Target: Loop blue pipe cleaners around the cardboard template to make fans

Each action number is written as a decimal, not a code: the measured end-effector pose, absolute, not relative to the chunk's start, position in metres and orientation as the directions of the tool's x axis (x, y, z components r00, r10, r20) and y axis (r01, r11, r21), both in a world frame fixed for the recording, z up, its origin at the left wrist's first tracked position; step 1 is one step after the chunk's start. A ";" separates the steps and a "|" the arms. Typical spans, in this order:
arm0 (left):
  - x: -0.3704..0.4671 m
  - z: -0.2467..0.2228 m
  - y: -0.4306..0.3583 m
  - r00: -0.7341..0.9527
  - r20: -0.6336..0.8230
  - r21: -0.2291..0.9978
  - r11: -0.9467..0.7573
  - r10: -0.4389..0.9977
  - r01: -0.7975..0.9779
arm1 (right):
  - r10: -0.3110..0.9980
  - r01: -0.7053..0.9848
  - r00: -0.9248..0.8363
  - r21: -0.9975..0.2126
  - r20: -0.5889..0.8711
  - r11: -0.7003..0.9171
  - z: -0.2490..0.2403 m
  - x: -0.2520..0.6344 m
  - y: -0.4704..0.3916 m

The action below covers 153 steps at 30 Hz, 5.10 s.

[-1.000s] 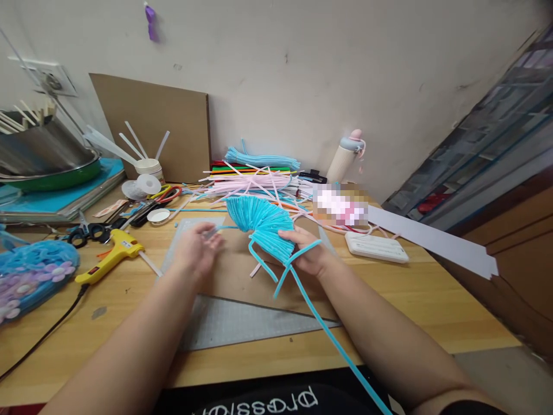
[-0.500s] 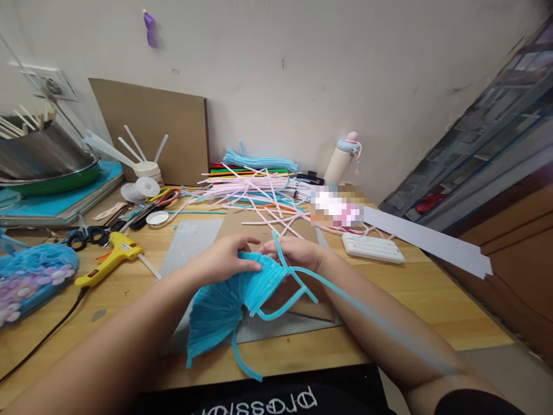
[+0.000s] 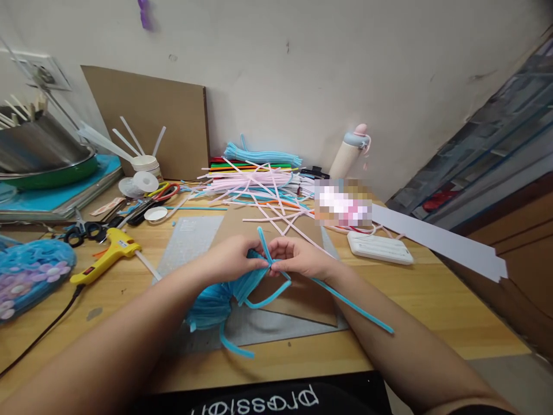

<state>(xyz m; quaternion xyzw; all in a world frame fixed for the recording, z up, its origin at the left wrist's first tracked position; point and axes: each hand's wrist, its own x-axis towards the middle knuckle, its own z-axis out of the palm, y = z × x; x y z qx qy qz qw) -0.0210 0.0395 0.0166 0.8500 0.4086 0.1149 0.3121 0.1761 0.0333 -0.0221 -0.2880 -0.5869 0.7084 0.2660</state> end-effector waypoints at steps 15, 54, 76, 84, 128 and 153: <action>-0.021 0.039 0.036 0.734 -0.194 0.722 -0.412 0.651 0.557 | 0.726 -0.062 -0.686 -0.989 -0.055 -0.135 -0.007 0.174 0.020; -0.002 0.081 -0.024 0.892 0.106 -0.262 -0.853 0.439 0.451 | 0.567 -0.066 -0.806 -0.926 -0.170 -0.372 0.007 0.173 0.000; -0.015 0.085 0.006 0.698 -0.197 0.522 -0.529 0.689 0.669 | 0.694 0.359 -0.709 -0.783 0.124 0.507 0.048 0.178 -0.008; -0.029 0.058 0.036 0.590 -0.339 0.794 -0.114 0.733 0.598 | 0.640 0.390 -0.768 -0.815 -0.030 0.429 0.045 0.164 0.039; -0.044 0.004 0.039 0.273 -0.124 0.976 0.067 0.954 0.208 | 0.901 -0.126 -0.408 -0.968 -0.148 -0.216 -0.022 0.124 0.011; -0.059 -0.020 0.059 0.004 -0.201 0.979 0.201 0.980 0.040 | 0.852 0.086 -0.458 -0.966 -0.255 -0.243 -0.025 0.125 0.011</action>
